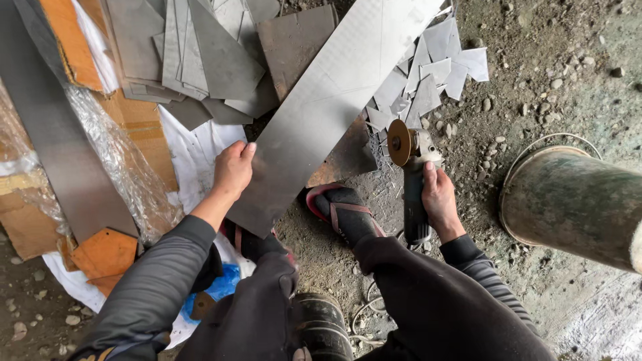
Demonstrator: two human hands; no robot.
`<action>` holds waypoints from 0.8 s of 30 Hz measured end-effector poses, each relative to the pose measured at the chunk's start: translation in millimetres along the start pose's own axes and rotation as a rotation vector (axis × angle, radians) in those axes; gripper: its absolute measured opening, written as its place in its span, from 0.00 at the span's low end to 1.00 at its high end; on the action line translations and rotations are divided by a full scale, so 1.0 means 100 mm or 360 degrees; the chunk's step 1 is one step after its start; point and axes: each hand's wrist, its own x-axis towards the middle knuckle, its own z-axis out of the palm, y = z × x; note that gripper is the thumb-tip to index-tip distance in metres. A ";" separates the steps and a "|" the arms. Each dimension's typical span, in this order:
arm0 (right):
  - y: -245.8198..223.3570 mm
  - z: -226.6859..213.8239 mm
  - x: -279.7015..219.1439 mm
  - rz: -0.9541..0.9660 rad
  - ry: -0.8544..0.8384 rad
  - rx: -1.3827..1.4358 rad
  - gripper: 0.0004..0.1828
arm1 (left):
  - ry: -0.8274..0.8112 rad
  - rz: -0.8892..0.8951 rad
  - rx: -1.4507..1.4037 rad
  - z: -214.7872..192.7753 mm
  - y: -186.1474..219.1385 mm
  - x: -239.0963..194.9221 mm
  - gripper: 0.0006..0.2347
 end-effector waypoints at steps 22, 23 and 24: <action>-0.06 -0.03 0.05 0.0017 -0.0027 -0.0026 0.41 | -0.0480 -0.0466 -0.0249 0.36 -0.28 -0.69 0.20; -0.07 -0.02 0.06 0.0018 -0.0025 -0.0023 0.41 | -0.0489 -0.0435 -0.0208 0.35 -0.31 -0.71 0.19; -0.06 -0.02 0.04 0.0034 -0.0019 -0.0017 0.41 | -0.0510 -0.0407 -0.0161 0.34 -0.33 -0.74 0.19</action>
